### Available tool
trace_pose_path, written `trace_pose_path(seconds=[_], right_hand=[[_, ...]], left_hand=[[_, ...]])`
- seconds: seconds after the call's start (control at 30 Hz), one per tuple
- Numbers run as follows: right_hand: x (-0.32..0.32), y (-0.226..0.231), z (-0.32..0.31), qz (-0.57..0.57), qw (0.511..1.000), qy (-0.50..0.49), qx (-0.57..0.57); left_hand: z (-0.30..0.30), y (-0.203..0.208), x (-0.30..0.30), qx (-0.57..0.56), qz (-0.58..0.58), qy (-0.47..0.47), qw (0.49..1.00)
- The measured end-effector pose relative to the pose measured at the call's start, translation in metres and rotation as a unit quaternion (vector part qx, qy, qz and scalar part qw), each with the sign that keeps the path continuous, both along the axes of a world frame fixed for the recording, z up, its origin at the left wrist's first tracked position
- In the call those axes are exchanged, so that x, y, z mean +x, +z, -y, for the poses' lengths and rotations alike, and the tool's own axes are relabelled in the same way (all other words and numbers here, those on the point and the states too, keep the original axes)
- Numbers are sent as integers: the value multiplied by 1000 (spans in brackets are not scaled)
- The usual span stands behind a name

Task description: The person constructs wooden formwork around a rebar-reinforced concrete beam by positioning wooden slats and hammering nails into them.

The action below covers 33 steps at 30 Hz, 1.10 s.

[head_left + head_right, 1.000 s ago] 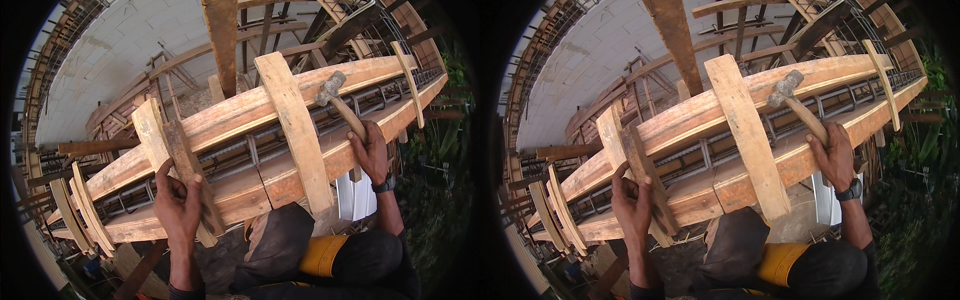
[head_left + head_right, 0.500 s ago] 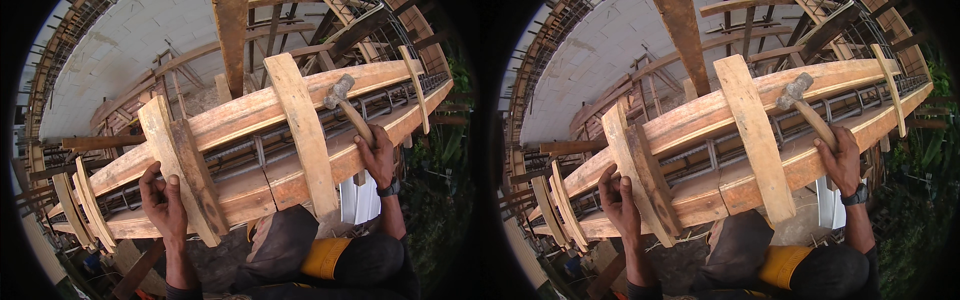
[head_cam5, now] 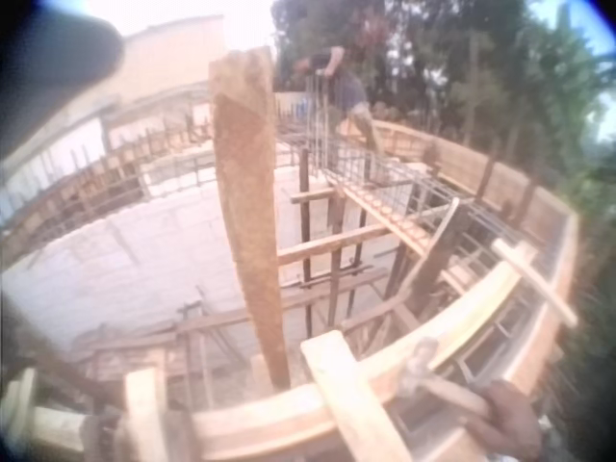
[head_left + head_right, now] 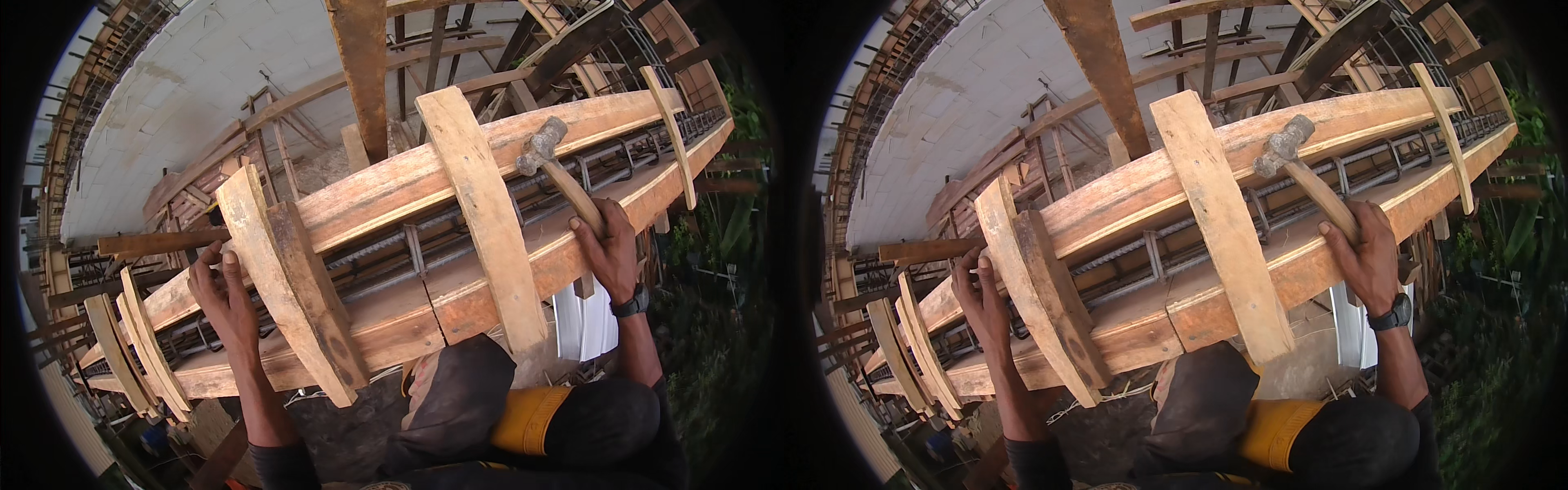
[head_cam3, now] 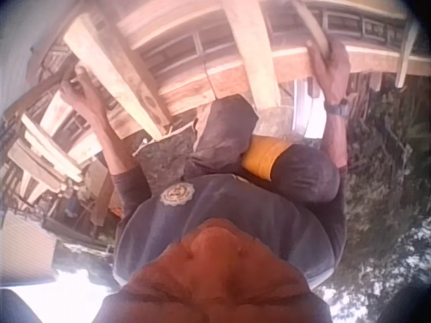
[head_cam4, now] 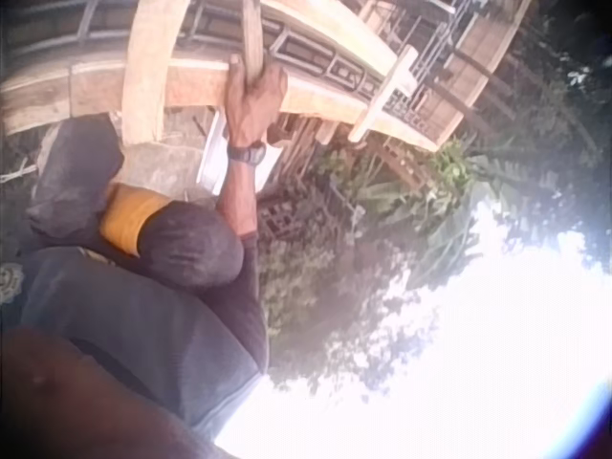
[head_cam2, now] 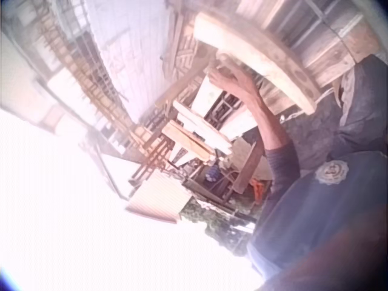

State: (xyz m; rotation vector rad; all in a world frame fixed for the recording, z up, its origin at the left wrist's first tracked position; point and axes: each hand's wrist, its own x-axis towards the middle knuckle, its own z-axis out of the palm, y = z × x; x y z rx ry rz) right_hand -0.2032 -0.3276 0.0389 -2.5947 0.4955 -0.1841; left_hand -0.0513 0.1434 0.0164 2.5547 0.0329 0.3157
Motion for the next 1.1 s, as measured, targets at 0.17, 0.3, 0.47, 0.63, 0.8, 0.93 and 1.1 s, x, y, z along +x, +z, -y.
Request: trace_pose_path(seconds=[0.17, 0.3, 0.47, 0.63, 0.8, 0.93, 1.1], right_hand=[[0, 0, 0, 8, 1000, 1, 16], [-1, -1, -1, 7, 1000, 2, 5], [-3, -1, 4, 8, 1000, 17, -19], [-4, -4, 1, 1, 1000, 7, -5], [-2, -3, 1, 5, 1000, 14, 0], [-3, -3, -1, 0, 1000, 11, -14], [-4, -1, 4, -7, 1000, 9, -19]], left_hand=[[-11, -9, 13, 131, 47, 3, 990], [-16, -28, 24, 168, 4, -3, 986], [-21, -33, 28, 215, 10, 8, 976], [-21, -40, 28, 219, 25, 12, 975], [-22, -33, 27, 219, 38, 17, 975], [-23, -38, 27, 228, 28, 25, 973], [-18, -35, 28, 222, 25, 24, 975]])
